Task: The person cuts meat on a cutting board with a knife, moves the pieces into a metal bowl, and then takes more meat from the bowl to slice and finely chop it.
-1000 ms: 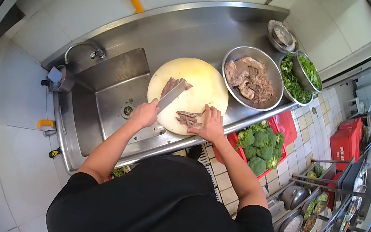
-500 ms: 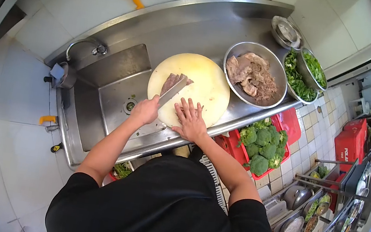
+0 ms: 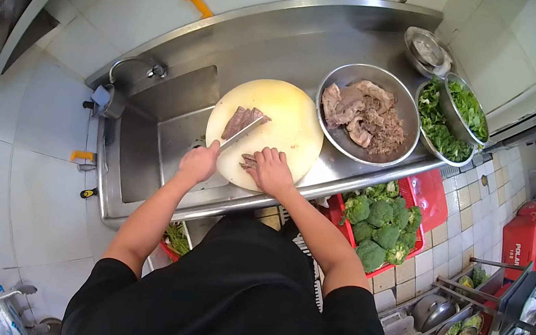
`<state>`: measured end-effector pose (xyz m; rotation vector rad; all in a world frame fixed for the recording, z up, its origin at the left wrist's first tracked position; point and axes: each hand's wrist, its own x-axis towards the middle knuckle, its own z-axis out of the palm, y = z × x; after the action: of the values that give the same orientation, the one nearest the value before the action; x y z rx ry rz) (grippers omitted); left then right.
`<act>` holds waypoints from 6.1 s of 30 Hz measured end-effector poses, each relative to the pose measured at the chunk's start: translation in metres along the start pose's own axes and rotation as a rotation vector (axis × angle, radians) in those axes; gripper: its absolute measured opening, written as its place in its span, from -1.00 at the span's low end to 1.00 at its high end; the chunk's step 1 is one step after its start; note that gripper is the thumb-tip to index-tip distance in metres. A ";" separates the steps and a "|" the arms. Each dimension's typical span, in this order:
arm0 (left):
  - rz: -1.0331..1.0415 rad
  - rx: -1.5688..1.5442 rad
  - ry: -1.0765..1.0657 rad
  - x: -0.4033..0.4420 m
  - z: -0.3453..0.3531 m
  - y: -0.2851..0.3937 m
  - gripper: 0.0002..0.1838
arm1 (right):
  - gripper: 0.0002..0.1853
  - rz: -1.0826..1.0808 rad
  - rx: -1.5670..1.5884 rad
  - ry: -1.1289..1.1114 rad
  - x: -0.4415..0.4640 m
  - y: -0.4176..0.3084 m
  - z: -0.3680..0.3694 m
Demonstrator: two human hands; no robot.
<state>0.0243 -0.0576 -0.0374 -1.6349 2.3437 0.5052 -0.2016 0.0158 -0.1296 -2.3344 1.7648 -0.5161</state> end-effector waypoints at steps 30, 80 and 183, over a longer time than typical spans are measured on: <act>-0.161 -0.232 -0.046 -0.059 0.015 0.014 -0.72 | -0.54 0.140 0.385 0.046 0.010 -0.007 0.002; -0.075 -0.232 -0.074 -0.055 0.023 0.050 -0.75 | -0.81 0.020 0.375 0.040 0.012 -0.006 -0.009; 0.029 -0.189 -0.167 -0.080 0.007 0.091 -0.75 | -0.86 0.203 0.276 0.004 -0.036 0.034 -0.031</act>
<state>-0.0334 0.0422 0.0003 -1.5691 2.2578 0.8578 -0.2524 0.0431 -0.1186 -1.9474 1.7778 -0.6812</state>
